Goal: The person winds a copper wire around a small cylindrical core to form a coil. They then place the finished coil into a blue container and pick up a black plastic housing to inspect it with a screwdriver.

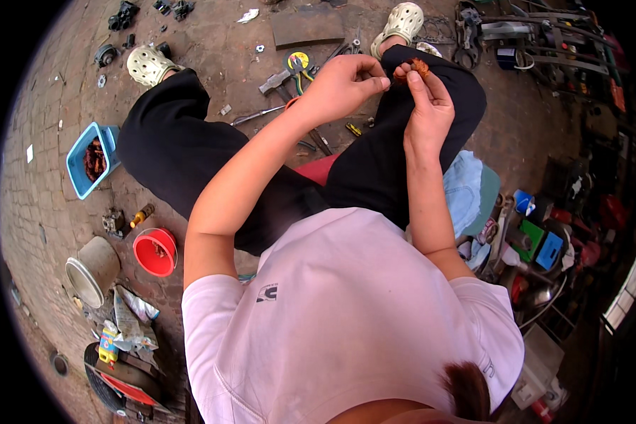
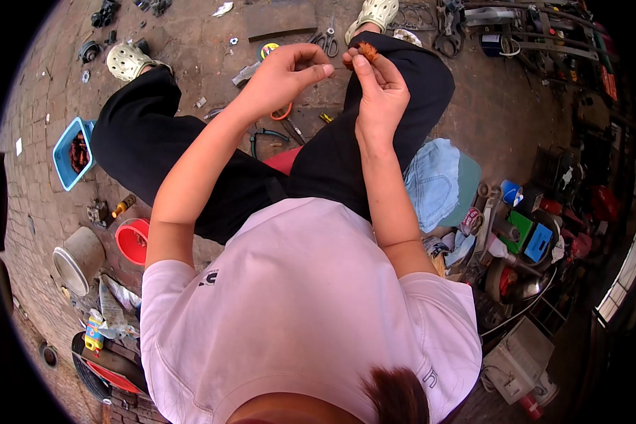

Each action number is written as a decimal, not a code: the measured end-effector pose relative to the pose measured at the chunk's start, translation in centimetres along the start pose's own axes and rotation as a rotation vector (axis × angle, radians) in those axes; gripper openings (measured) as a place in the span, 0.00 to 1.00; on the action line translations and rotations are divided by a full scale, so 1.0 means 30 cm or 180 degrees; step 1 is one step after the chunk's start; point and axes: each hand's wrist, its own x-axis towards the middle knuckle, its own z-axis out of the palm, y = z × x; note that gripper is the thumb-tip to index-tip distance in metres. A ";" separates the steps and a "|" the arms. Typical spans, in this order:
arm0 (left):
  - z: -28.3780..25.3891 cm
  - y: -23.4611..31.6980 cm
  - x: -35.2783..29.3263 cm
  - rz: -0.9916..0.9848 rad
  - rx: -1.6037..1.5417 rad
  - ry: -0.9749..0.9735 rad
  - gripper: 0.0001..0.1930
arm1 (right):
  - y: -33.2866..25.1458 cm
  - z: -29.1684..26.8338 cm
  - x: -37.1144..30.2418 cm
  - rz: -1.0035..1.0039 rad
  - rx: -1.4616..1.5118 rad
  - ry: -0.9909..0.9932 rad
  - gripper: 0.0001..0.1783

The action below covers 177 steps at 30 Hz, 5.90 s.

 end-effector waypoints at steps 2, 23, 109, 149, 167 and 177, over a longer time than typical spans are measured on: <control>-0.011 -0.004 0.001 0.0083 0.0061 -0.0057 0.09 | -0.005 0.000 0.003 0.0072 0.0032 -0.0016 0.10; -0.108 0.000 0.021 0.0172 0.0682 -0.0241 0.09 | -0.009 -0.013 -0.025 0.0985 -0.0986 -0.1488 0.12; 0.011 0.018 -0.009 0.1645 0.1640 0.0629 0.13 | -0.099 -0.034 0.014 0.1155 0.1332 -0.1197 0.12; 0.020 0.005 -0.006 -0.0302 -0.0871 -0.0304 0.14 | -0.065 0.057 -0.020 -0.0325 0.0163 -0.0336 0.11; 0.017 0.078 -0.036 -0.0212 -0.0131 -0.0160 0.11 | -0.062 0.070 -0.032 -0.1058 -0.0975 -0.0466 0.07; -0.022 0.112 -0.044 0.0500 0.0759 -0.0013 0.09 | -0.036 0.028 -0.017 -0.0785 -0.1002 -0.0424 0.08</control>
